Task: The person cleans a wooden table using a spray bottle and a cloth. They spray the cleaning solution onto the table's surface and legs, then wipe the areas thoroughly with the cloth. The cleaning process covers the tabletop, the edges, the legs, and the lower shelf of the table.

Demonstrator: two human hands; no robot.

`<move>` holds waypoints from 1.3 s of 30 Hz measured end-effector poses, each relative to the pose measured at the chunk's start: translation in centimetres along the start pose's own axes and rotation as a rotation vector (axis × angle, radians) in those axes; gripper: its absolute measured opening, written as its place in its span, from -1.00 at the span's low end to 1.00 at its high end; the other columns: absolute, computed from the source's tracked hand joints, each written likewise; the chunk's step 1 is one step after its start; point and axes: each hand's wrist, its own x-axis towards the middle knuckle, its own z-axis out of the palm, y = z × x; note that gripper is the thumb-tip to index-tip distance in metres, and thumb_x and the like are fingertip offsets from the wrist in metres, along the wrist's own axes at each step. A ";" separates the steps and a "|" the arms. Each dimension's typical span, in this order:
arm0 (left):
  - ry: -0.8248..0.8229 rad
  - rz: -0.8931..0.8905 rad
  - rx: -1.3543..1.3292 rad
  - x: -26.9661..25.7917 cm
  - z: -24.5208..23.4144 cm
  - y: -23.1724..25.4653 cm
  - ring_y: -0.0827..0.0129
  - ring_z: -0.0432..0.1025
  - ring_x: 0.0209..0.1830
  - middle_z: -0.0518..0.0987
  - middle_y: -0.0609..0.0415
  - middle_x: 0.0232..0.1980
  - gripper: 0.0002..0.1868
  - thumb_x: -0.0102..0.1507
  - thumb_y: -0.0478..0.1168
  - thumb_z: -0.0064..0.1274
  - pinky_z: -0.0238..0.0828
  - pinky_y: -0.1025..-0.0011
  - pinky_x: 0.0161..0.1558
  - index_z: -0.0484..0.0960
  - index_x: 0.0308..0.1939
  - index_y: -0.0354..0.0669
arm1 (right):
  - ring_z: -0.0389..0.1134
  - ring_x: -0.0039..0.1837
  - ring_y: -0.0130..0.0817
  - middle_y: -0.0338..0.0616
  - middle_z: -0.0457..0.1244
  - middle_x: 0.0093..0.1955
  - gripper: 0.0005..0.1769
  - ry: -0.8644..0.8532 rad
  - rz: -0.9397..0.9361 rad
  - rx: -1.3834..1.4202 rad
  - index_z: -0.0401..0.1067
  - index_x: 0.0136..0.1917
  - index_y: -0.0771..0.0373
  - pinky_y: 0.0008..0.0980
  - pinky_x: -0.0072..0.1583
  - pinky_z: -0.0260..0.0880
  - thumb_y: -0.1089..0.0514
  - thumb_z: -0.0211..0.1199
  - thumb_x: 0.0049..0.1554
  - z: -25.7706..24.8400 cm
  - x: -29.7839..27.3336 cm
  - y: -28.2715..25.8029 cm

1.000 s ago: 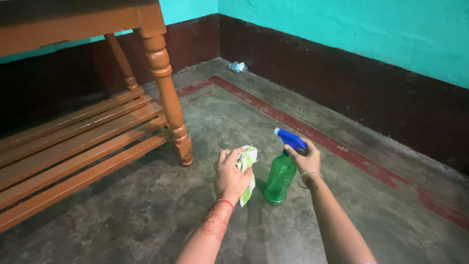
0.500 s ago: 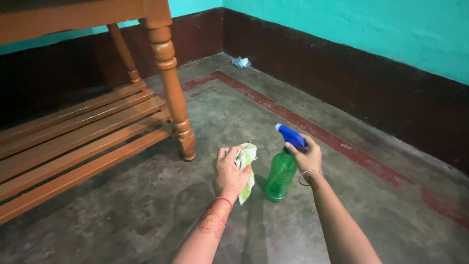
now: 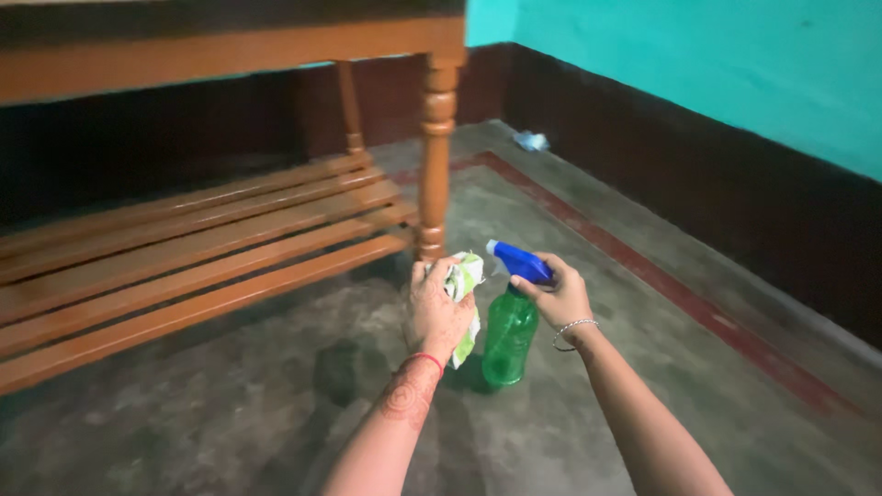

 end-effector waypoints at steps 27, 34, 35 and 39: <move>0.597 -0.479 0.564 -0.2 -49.2 -13.4 -0.08 0.47 0.03 0.51 0.04 0.04 -0.52 0.01 -0.11 0.36 0.48 0.00 -0.03 0.63 0.01 0.18 | 0.52 0.09 -0.31 -0.01 0.46 0.01 -0.40 -0.679 -0.484 0.040 0.46 0.17 0.29 -0.28 0.17 0.49 0.05 0.57 -0.08 49.0 -10.7 -24.2; 0.750 -0.612 0.657 -5.5 -60.8 -16.7 -0.07 0.48 0.03 0.52 0.02 0.03 -0.51 -0.01 -0.09 0.37 0.48 0.01 -0.04 0.66 0.01 0.21 | 0.52 0.05 -0.33 -0.07 0.47 -0.01 -0.44 -0.851 -0.511 0.151 0.49 0.17 0.25 -0.32 0.14 0.50 0.10 0.57 -0.07 58.8 -18.3 -28.2; 0.769 -0.629 0.661 -6.4 -62.3 -17.0 -0.07 0.48 0.03 0.52 0.02 0.03 -0.52 0.01 -0.09 0.36 0.48 0.01 -0.04 0.66 0.02 0.22 | 0.52 0.03 -0.35 -0.08 0.47 -0.02 -0.44 -0.882 -0.486 0.163 0.48 0.18 0.25 -0.34 0.13 0.51 0.09 0.56 -0.06 60.0 -19.6 -28.7; 0.830 -0.703 0.727 -9.8 -67.7 -17.7 -0.06 0.48 0.05 0.52 0.01 0.02 -0.52 -0.01 -0.08 0.37 0.48 0.03 -0.03 0.66 0.00 0.23 | 0.51 0.04 -0.41 -0.09 0.45 0.00 -0.42 -0.901 -0.560 0.260 0.46 0.18 0.27 -0.37 0.11 0.51 0.10 0.57 -0.07 64.6 -24.8 -31.0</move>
